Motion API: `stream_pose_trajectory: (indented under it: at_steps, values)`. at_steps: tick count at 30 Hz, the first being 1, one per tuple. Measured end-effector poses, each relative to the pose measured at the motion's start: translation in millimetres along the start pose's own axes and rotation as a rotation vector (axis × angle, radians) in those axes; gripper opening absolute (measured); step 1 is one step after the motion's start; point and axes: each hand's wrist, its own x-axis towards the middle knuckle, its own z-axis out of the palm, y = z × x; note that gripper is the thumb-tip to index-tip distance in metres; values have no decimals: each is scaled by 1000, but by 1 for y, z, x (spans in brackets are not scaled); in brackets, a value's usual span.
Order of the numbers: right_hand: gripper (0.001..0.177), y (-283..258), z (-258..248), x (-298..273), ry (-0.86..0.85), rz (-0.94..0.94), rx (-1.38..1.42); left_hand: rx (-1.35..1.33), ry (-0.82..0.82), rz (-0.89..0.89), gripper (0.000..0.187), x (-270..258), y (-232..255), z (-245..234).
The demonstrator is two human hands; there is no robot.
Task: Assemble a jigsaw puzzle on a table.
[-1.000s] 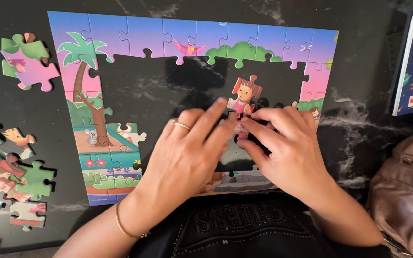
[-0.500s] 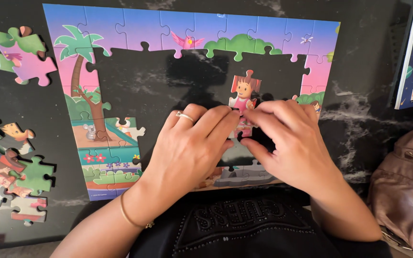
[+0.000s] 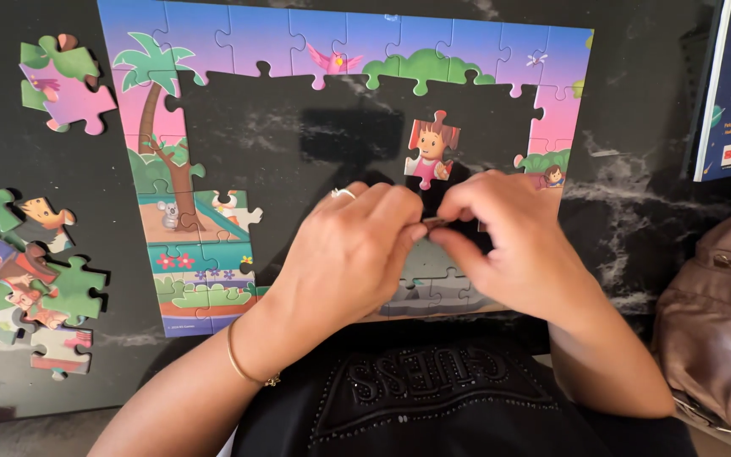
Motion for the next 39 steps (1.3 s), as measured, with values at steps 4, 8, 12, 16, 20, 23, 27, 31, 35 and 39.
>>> stream_pose_trajectory:
  at_steps: [4, 8, 12, 16, 20, 23, 27, 31, 35, 39]
  values:
    - [30, 1, -5, 1, 102, 235, 269, -392, 38, -233, 16, 2, 5, -1]
    - [5, 13, 0, -6, 37, 316, 782, -706, 76, -256, 15, 4, 6, -2]
    - [2, 9, 5, 1, 68, 306, 567, -351, 78, -193, 22, 6, 5, -8]
    - [4, -1, 11, 11, 63, 288, 360, -190, 78, -178, 26, 5, -1, -4]
    - [20, 0, 13, 12, 215, 28, -42, -67, 96, -141, 18, 5, -2, -1]
    - [26, -1, 13, 9, 211, -26, -163, -23, 120, -119, 15, 5, -3, 0]
    - [40, -11, 6, 10, 172, -35, -217, 9, 146, -55, 20, 6, -4, 1]
    - [40, -12, 6, 6, 124, -26, -258, 47, 131, -26, 25, 5, -6, 2]
    - [29, -11, 7, 2, 94, -11, -264, 60, 118, -22, 28, 5, -6, 2]
    - [29, -13, 6, 2, 102, 8, -275, 70, 107, -32, 27, 4, -6, 2]
